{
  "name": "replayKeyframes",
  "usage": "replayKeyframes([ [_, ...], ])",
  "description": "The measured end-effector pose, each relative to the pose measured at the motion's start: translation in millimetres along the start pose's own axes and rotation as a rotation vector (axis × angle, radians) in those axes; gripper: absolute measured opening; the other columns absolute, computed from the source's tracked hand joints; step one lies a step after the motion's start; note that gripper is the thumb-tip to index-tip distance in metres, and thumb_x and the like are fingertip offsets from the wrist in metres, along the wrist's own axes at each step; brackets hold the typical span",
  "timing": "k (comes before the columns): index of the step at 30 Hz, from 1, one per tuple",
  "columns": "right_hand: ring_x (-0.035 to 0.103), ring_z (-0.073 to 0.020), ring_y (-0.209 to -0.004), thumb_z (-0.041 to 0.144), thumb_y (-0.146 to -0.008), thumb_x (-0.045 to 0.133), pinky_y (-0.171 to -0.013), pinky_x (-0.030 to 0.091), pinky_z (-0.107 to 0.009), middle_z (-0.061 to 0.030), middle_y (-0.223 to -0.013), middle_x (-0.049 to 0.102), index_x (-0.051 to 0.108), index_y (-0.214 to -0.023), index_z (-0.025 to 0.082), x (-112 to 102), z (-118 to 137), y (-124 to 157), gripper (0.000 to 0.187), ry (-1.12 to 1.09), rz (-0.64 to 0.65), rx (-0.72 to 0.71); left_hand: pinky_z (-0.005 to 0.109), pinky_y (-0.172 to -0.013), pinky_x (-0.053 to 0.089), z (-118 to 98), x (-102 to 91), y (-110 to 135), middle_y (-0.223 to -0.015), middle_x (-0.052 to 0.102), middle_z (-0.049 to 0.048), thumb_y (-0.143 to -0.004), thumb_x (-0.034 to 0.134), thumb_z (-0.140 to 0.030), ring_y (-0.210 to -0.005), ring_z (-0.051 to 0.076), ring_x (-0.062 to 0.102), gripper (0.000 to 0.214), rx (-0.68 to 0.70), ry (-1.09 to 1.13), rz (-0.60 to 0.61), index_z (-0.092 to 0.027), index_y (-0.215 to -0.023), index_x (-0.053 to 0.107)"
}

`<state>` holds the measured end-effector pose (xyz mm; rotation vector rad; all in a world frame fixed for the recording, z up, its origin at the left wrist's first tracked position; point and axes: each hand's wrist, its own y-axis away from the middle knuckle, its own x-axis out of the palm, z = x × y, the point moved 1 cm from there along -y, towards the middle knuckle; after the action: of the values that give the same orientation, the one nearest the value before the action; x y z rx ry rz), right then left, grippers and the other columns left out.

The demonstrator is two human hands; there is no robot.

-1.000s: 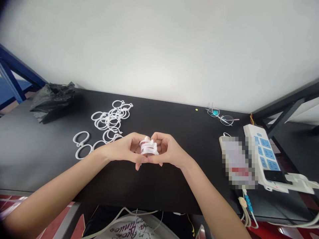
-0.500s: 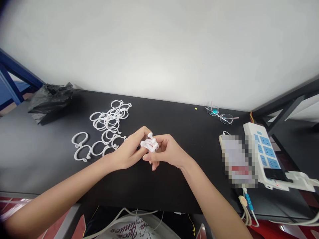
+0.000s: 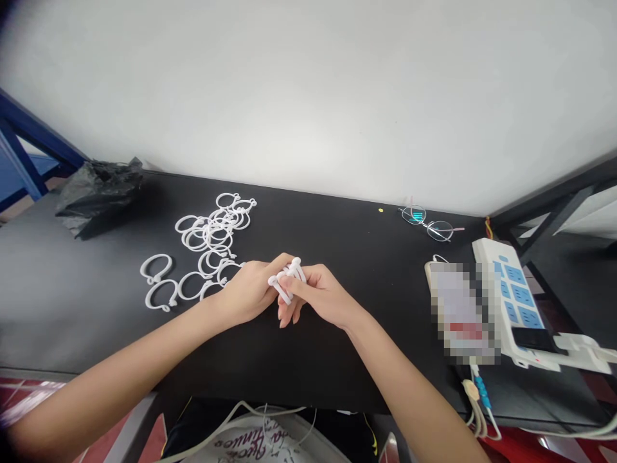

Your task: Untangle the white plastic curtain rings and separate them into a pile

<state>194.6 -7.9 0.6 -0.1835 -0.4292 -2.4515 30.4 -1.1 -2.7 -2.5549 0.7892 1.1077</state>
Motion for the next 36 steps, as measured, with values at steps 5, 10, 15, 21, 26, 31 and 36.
replayKeyframes([
  [5, 0.069, -0.0145, -0.050, 0.057, -0.087, 0.060, -0.045, 0.048, -0.020, -0.0048, -0.057, 0.069, 0.063, -0.063, 0.013, 4, -3, -2, 0.050, 0.068, -0.083, 0.021, 0.022, -0.048, 0.023, 7, 4.0, -2, -0.064, 0.056, -0.0016, -0.091, 0.044, -0.019, -0.050, 0.012, 0.050, 0.011, 0.083, -0.176, -0.038, -0.019, -0.080, 0.045],
  [10, 0.069, -0.0155, -0.058, 0.058, -0.091, 0.054, -0.051, 0.052, -0.024, -0.0035, -0.064, 0.067, 0.064, -0.074, 0.014, 7, -1, -1, 0.048, 0.048, -0.047, -0.032, 0.021, -0.047, 0.027, 10, -0.2, -3, -0.062, 0.056, -0.0029, -0.089, 0.043, -0.014, -0.047, 0.011, 0.049, 0.010, 0.097, -0.043, -0.053, -0.019, -0.080, 0.044],
  [15, 0.064, -0.0139, -0.060, 0.048, -0.099, 0.046, -0.069, 0.054, -0.030, -0.0011, -0.062, 0.063, 0.062, -0.074, 0.017, 13, 2, 6, 0.043, 0.246, -0.119, -0.208, 0.020, -0.055, 0.039, 9, -10.9, -4, -0.063, 0.060, -0.0034, -0.087, 0.039, -0.008, -0.055, 0.010, 0.057, 0.015, 0.189, 0.248, -0.021, -0.018, -0.084, 0.050],
  [21, 0.064, -0.0151, -0.071, 0.035, -0.102, 0.041, -0.072, 0.050, -0.029, -0.0039, -0.073, 0.068, 0.065, -0.070, 0.018, 18, 6, 15, 0.044, 0.539, -0.045, -0.399, 0.019, -0.056, 0.041, 9, -14.0, -3, -0.065, 0.063, -0.0022, -0.089, 0.048, -0.018, -0.054, 0.008, 0.056, 0.010, 0.269, 0.380, 0.030, -0.015, -0.084, 0.057],
  [26, 0.063, -0.0149, -0.072, 0.030, -0.101, 0.042, -0.071, 0.050, -0.028, -0.0034, -0.076, 0.068, 0.067, -0.076, 0.018, 22, 9, 17, 0.037, 0.636, -0.031, -0.476, 0.019, -0.057, 0.045, 10, -16.6, -4, -0.064, 0.064, 0.0006, -0.091, 0.050, -0.027, -0.057, 0.011, 0.060, 0.021, 0.200, 0.580, 0.112, -0.014, -0.078, 0.060],
  [31, 0.062, -0.0147, -0.069, 0.036, -0.100, 0.045, -0.069, 0.051, -0.028, -0.0034, -0.072, 0.066, 0.064, -0.074, 0.017, 27, 3, 12, 0.037, 0.415, -0.050, -0.480, 0.018, -0.046, 0.041, 18, -18.2, -7, -0.050, 0.055, -0.0012, -0.099, 0.037, -0.038, -0.042, 0.008, 0.051, 0.043, 0.070, 0.640, 0.160, -0.014, -0.069, 0.055],
  [36, 0.058, -0.0143, -0.060, 0.046, -0.093, 0.058, -0.067, 0.051, -0.031, 0.0001, -0.060, 0.058, 0.059, -0.065, 0.018, 22, -5, -4, 0.039, 0.100, -0.131, -0.371, 0.017, -0.044, 0.039, 19, -21.3, -11, -0.058, 0.057, -0.0023, -0.097, 0.043, -0.035, -0.043, 0.006, 0.047, 0.030, 0.101, 0.576, 0.057, -0.013, -0.084, 0.059],
])
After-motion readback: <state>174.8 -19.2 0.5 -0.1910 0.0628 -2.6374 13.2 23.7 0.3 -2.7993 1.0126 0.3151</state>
